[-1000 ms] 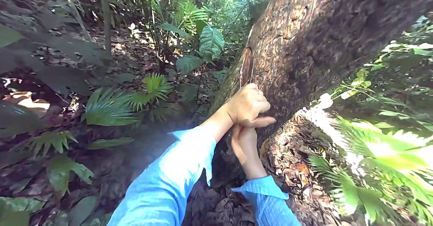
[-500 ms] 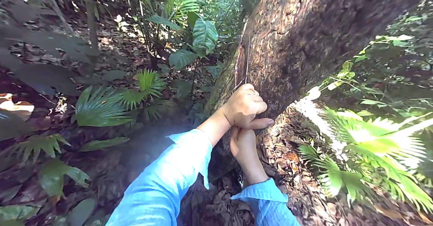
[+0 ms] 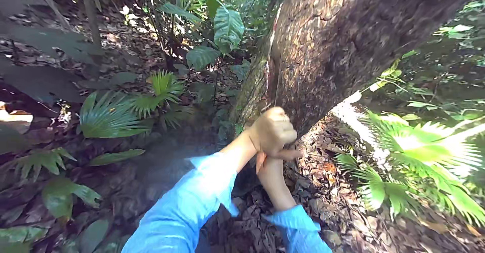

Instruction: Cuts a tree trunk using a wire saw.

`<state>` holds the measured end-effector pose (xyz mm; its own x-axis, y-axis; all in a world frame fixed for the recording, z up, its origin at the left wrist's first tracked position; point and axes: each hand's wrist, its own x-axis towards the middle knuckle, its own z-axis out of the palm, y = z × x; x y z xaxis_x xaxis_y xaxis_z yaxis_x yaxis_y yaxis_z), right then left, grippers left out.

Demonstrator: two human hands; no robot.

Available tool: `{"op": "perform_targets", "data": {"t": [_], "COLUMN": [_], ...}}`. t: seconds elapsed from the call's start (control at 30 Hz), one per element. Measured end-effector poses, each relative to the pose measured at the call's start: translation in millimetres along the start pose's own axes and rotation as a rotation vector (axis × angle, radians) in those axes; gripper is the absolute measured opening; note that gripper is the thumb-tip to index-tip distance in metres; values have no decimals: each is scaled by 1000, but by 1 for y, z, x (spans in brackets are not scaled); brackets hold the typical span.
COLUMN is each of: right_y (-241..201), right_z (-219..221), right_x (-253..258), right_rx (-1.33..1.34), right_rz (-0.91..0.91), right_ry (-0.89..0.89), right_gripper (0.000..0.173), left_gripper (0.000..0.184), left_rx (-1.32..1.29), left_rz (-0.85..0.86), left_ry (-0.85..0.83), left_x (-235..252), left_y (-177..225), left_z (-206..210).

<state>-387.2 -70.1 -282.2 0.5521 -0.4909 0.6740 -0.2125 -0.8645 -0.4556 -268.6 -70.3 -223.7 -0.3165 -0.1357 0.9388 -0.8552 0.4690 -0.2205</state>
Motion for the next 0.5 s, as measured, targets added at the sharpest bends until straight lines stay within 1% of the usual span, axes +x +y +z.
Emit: {"op": "perform_targets", "data": {"t": [0.1, 0.17, 0.2, 0.23, 0.3, 0.37, 0.4, 0.47, 0.5], "right_y": [-2, -3, -1, 4, -1, -16, -19, -13, -8], "right_z": [3, 7, 8, 9, -6, -38, -55, -79, -86], "right_x": [3, 18, 21, 18, 12, 4, -6, -39, -54], "right_rx": [0, 0, -14, -34, -67, -44, -18, 17, 26], "right_rz": [11, 115, 143, 128, 73, 121, 148, 151, 156], "right_ry": [4, -41, -53, -48, -59, -171, -225, -255, -244], "right_gripper": [25, 23, 25, 27, 25, 20, 21, 21, 20], "left_gripper": [66, 62, 61, 62, 64, 64, 65, 65, 60], "left_rx": [-22, 9, 40, 66, 93, 30, -10, -58, -68], "left_rz": [14, 35, 45, 37, -4, -94, -149, -235, -233], "left_ry": [-21, -9, 1, 7, 24, 18, -22, -83, -59], "left_x": [1, 1, 0, -2, 2, 15, 19, 20, 17], "left_y": [-4, -18, -23, -20, -8, 13, 30, 69, 82], "left_z": [-3, 0, 3, 7, 7, 3, 1, 2, 6]}}
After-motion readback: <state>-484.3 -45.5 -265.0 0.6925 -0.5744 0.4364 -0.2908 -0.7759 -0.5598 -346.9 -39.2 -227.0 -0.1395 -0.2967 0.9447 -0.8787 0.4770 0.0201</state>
